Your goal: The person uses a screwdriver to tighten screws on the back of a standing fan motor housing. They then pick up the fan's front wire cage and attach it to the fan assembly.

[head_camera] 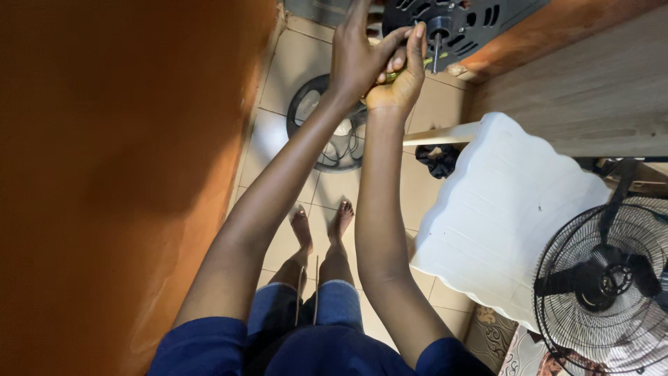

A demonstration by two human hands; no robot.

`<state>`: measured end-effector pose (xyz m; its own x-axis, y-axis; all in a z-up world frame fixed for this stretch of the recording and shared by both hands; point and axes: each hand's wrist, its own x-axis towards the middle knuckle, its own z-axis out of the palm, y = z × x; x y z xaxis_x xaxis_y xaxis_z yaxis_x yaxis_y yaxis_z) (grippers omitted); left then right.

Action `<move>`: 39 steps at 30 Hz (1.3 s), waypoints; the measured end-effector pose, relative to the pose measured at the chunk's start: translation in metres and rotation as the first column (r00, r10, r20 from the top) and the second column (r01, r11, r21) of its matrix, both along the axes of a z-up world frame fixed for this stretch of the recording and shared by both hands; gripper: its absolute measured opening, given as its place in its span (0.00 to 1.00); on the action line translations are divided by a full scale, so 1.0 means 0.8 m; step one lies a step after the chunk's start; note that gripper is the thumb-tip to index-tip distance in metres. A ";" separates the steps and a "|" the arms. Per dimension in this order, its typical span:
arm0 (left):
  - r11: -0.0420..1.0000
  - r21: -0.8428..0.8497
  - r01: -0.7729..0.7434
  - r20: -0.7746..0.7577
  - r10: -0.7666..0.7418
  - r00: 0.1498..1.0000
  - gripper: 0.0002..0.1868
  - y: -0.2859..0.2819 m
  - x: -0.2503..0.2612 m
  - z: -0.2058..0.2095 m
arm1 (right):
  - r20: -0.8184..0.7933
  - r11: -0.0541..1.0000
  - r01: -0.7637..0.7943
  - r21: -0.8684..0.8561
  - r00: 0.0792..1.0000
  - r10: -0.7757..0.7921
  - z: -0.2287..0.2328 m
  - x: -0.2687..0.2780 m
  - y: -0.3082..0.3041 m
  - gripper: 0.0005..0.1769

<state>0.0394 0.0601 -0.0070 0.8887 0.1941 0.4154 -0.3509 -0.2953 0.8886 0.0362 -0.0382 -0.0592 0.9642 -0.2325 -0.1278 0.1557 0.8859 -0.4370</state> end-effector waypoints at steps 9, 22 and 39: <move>0.958 0.278 0.076 0.427 -0.194 0.883 0.16 0.025 -0.005 0.034 | -0.069 0.988 0.152 -0.037 0.986 -0.154 0.008 -0.004 0.014 0.18; 0.953 0.276 0.128 0.385 -0.232 0.893 0.16 0.020 0.002 0.011 | -0.157 0.934 0.262 -0.245 0.940 -0.304 0.039 -0.011 0.018 0.10; 0.982 0.110 0.154 0.352 -0.184 0.918 0.11 0.004 -0.010 0.008 | -0.238 0.754 -0.120 -0.646 0.970 -0.050 0.096 -0.133 0.002 0.19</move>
